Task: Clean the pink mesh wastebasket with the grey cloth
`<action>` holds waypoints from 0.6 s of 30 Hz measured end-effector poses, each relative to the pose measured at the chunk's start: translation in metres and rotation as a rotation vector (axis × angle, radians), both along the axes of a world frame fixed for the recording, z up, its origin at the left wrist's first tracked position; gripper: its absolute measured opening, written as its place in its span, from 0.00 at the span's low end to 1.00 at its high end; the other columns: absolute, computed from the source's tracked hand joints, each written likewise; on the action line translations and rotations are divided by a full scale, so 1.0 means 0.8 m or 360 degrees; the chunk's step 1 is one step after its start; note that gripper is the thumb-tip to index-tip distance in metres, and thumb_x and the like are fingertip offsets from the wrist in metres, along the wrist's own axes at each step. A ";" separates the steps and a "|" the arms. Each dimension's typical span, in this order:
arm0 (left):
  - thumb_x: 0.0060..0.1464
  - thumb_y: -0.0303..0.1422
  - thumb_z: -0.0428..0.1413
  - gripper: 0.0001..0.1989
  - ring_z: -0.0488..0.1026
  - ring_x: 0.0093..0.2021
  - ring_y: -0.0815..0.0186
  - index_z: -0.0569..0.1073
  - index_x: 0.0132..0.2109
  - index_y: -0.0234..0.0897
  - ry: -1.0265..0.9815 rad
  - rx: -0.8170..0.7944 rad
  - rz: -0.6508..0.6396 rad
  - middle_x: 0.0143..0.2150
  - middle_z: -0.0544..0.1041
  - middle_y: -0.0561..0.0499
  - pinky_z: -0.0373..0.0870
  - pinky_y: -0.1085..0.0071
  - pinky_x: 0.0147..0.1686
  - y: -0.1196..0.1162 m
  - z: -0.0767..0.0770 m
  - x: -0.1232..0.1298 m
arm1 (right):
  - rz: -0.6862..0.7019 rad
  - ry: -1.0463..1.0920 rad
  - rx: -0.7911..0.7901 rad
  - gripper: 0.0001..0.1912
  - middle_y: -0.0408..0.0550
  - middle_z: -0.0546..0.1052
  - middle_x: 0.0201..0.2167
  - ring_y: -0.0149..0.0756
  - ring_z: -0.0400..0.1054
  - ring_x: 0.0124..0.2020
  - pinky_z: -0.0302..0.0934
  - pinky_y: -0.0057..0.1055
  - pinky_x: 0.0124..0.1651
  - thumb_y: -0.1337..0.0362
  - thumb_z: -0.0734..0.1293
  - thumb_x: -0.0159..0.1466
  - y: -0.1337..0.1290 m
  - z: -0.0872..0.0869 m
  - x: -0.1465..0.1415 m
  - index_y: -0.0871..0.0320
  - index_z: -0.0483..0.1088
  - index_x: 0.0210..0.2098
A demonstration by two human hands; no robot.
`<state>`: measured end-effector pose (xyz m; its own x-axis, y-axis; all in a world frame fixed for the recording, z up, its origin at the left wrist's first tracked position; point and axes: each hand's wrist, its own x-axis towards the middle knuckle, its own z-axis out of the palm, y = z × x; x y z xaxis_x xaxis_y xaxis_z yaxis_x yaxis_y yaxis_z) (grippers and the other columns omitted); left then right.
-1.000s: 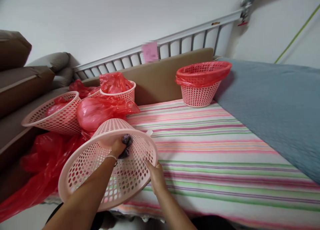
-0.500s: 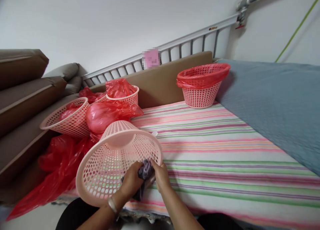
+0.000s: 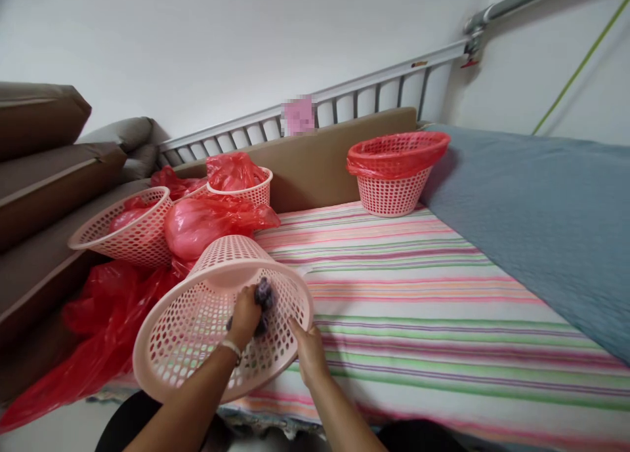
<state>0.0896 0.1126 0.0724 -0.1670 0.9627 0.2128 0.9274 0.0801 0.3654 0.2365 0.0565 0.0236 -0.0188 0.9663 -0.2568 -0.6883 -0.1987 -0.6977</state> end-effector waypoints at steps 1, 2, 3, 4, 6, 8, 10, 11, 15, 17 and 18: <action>0.53 0.20 0.50 0.16 0.69 0.48 0.60 0.69 0.49 0.33 0.0027 0.0027 0.0092 0.46 0.73 0.46 0.66 0.59 0.48 0.017 -0.001 -0.008 | -0.0001 -0.0002 0.0006 0.24 0.51 0.80 0.35 0.45 0.73 0.36 0.67 0.38 0.39 0.56 0.74 0.47 0.000 -0.002 0.000 0.60 0.74 0.42; 0.55 0.23 0.50 0.15 0.69 0.50 0.59 0.68 0.51 0.33 0.0054 0.0057 0.0166 0.48 0.72 0.45 0.65 0.57 0.49 0.032 -0.001 -0.015 | 0.0003 -0.0002 0.0016 0.24 0.51 0.79 0.35 0.45 0.73 0.37 0.66 0.38 0.40 0.56 0.74 0.48 -0.001 -0.003 0.000 0.60 0.74 0.42; 0.56 0.25 0.51 0.16 0.67 0.52 0.58 0.66 0.52 0.34 0.0079 0.0086 0.0225 0.51 0.70 0.45 0.64 0.56 0.51 0.046 -0.002 -0.021 | 0.0015 -0.0003 0.0029 0.24 0.51 0.79 0.36 0.45 0.73 0.37 0.66 0.38 0.41 0.55 0.74 0.48 0.000 -0.004 -0.001 0.60 0.74 0.42; 0.57 0.26 0.51 0.17 0.65 0.54 0.57 0.65 0.54 0.35 0.0103 0.0111 0.0276 0.54 0.68 0.44 0.63 0.54 0.52 0.057 -0.003 -0.027 | 0.0027 -0.0006 0.0043 0.23 0.52 0.79 0.36 0.45 0.73 0.37 0.66 0.39 0.41 0.55 0.73 0.49 0.001 -0.004 -0.001 0.60 0.74 0.42; 0.58 0.28 0.51 0.18 0.63 0.56 0.56 0.64 0.55 0.35 0.0138 0.0122 0.0329 0.56 0.66 0.43 0.61 0.52 0.54 0.072 -0.008 -0.036 | 0.0041 -0.0008 0.0060 0.23 0.52 0.79 0.36 0.45 0.73 0.37 0.66 0.39 0.41 0.54 0.73 0.50 0.003 -0.005 -0.002 0.60 0.73 0.42; 0.58 0.30 0.52 0.18 0.64 0.56 0.55 0.64 0.55 0.35 0.0159 0.0074 0.0298 0.55 0.67 0.44 0.62 0.51 0.53 0.080 -0.013 -0.042 | 0.0039 -0.0007 0.0053 0.24 0.52 0.79 0.37 0.45 0.73 0.37 0.67 0.39 0.41 0.54 0.73 0.50 0.005 -0.005 -0.002 0.60 0.73 0.43; 0.57 0.31 0.53 0.17 0.67 0.53 0.57 0.66 0.53 0.35 0.0156 -0.0008 0.0213 0.52 0.70 0.45 0.65 0.52 0.51 0.084 -0.018 -0.047 | 0.0019 -0.0005 0.0032 0.25 0.52 0.79 0.39 0.45 0.73 0.38 0.67 0.38 0.41 0.55 0.73 0.50 0.007 -0.006 -0.003 0.60 0.72 0.44; 0.57 0.32 0.54 0.16 0.68 0.51 0.58 0.67 0.52 0.35 0.0144 -0.0046 0.0170 0.50 0.72 0.46 0.66 0.53 0.50 0.086 -0.019 -0.050 | 0.0010 -0.0009 0.0016 0.25 0.52 0.79 0.40 0.45 0.73 0.39 0.67 0.38 0.41 0.55 0.73 0.49 0.007 -0.006 -0.003 0.60 0.72 0.44; 0.57 0.34 0.53 0.13 0.73 0.45 0.62 0.70 0.48 0.35 0.0045 -0.0130 0.0071 0.44 0.75 0.48 0.69 0.58 0.46 0.085 -0.016 -0.055 | -0.0009 -0.0049 -0.0057 0.25 0.53 0.79 0.39 0.46 0.73 0.39 0.67 0.38 0.40 0.54 0.73 0.49 0.007 -0.004 -0.004 0.61 0.73 0.43; 0.58 0.34 0.53 0.12 0.73 0.42 0.63 0.70 0.47 0.34 -0.0011 -0.0133 0.0057 0.42 0.75 0.49 0.70 0.59 0.44 0.077 -0.014 -0.050 | -0.0007 -0.0056 -0.0061 0.24 0.53 0.79 0.37 0.46 0.73 0.37 0.68 0.38 0.39 0.54 0.73 0.49 0.006 -0.002 -0.005 0.62 0.73 0.42; 0.58 0.34 0.52 0.11 0.73 0.41 0.64 0.70 0.46 0.34 -0.0038 -0.0128 0.0049 0.41 0.75 0.49 0.70 0.60 0.44 0.070 -0.013 -0.046 | -0.0007 -0.0056 -0.0055 0.24 0.53 0.79 0.37 0.47 0.74 0.37 0.68 0.39 0.39 0.54 0.73 0.49 0.005 0.000 -0.005 0.62 0.73 0.41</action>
<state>0.0530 0.1683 0.0622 -0.2011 0.9708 0.1307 0.9151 0.1385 0.3788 0.2325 0.0609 0.0237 -0.0052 0.9568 -0.2906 -0.6645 -0.2204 -0.7141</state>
